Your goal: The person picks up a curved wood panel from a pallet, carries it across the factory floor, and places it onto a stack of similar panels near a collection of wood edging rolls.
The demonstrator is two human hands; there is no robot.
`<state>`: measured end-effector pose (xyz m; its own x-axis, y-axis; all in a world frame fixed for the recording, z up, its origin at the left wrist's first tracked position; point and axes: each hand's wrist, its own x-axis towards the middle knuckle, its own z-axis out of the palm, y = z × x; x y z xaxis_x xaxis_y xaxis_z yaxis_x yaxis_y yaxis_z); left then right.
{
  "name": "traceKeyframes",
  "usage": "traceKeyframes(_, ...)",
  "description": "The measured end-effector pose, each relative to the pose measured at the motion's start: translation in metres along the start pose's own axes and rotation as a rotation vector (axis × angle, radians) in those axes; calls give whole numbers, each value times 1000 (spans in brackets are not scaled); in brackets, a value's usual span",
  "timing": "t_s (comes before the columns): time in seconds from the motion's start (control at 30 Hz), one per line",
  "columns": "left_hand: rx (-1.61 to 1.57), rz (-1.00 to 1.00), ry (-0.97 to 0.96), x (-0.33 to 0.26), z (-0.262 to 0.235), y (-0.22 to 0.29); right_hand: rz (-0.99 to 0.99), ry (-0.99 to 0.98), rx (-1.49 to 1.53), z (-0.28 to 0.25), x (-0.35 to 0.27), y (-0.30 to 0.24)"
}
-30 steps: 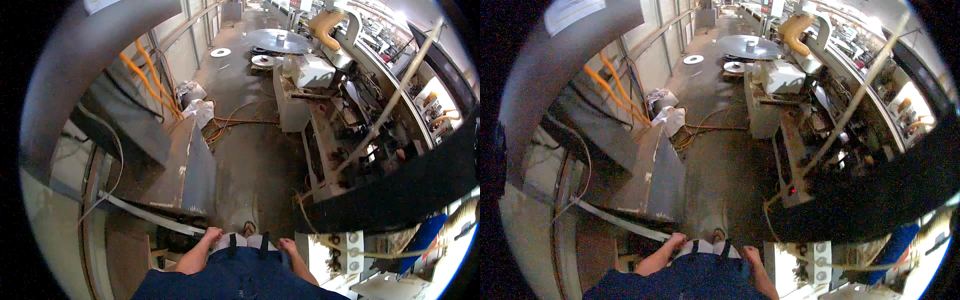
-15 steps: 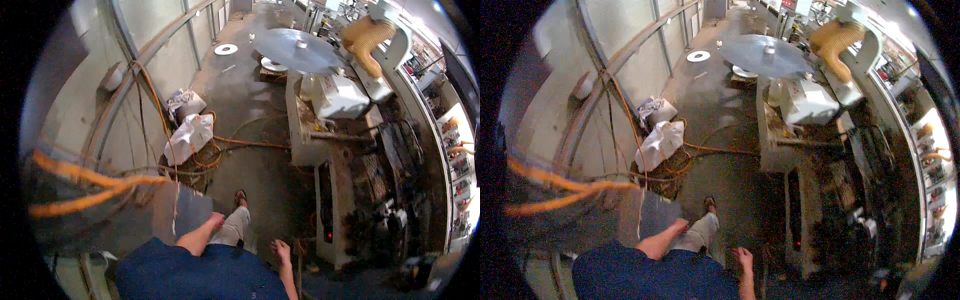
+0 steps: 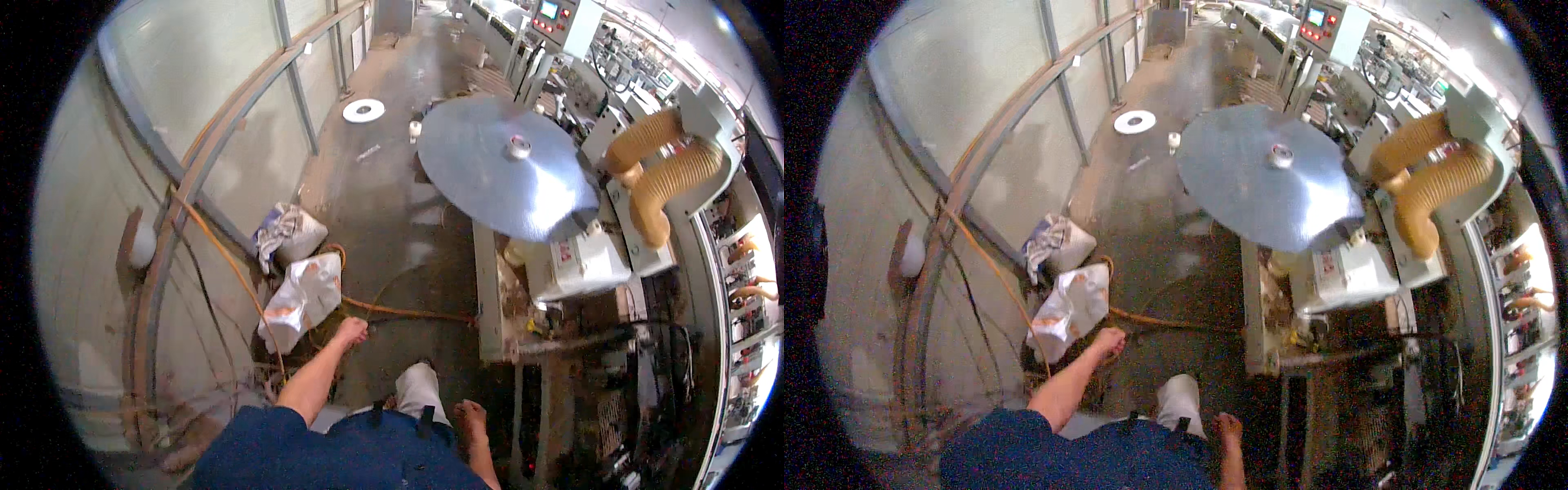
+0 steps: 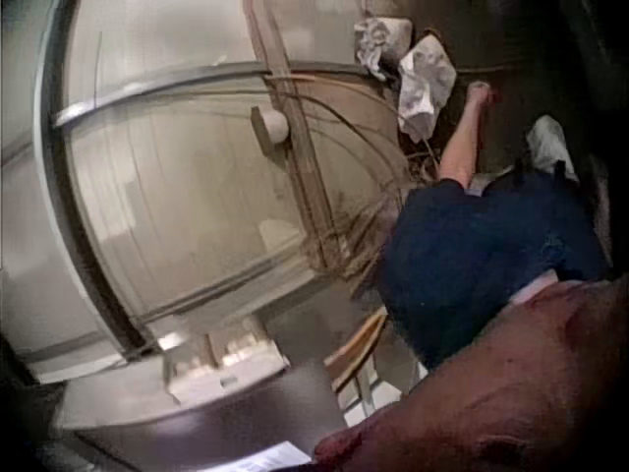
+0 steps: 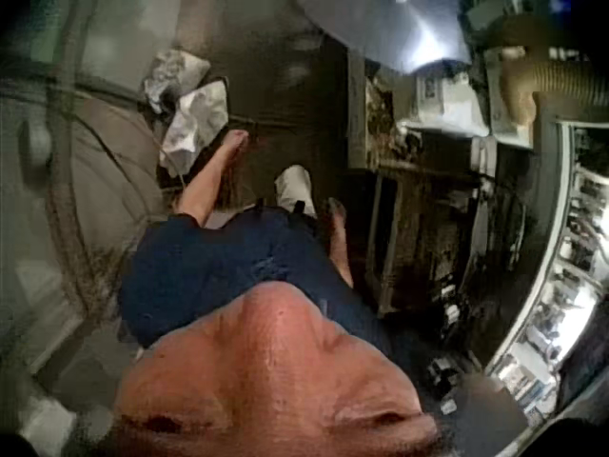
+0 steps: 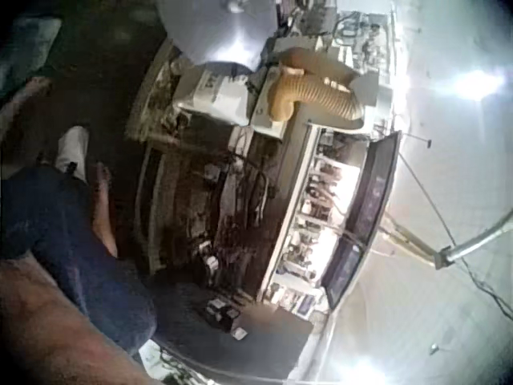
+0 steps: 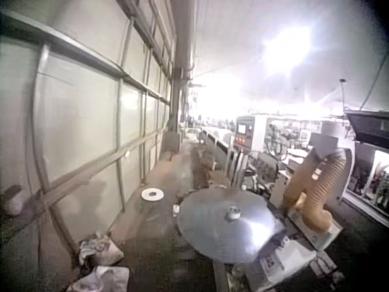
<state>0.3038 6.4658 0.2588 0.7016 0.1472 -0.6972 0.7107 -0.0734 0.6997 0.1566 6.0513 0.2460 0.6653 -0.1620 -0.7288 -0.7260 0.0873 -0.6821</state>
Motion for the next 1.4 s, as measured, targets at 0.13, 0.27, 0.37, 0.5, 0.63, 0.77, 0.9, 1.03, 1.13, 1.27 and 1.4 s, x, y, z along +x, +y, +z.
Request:
traceKeyframes(0.13, -324, -42, 65, 52, -34, 24, -291, -245, -268, 77, 110, -88)
traceKeyframes(0.27, -85, -159, 139, 78, -79, -5, -294, -506, -573, 194, 156, -229)
traceKeyframes(0.37, -379, -268, 215, 92, -104, 6, -413, -596, -858, 295, 163, -332)
traceKeyframes(0.5, -309, -33, 468, 125, -126, 100, -700, -776, -1183, 427, 193, -409)
traceKeyframes(0.63, -39, 399, 852, 121, -144, 281, -844, -841, -1477, 547, 212, -467)
traceKeyframes(0.77, 167, 682, 692, 164, -185, 376, -1029, -921, -1361, 630, 264, -481)
traceKeyframes(0.9, 389, 1021, 346, 237, -208, 492, -1009, -807, -1357, 687, 362, -521)
traceKeyframes(1.03, 413, 1041, -176, 298, -218, 565, -777, -581, -1564, 708, 439, -579)
traceKeyframes(1.13, 414, 1076, -414, 345, -228, 603, -526, -406, -1549, 728, 441, -638)
traceKeyframes(1.27, 496, 1049, -688, 406, -214, 670, -524, -303, -1527, 714, 505, -692)
traceKeyframes(1.4, 356, 1024, -866, 476, -227, 742, -501, -162, -1537, 741, 582, -734)
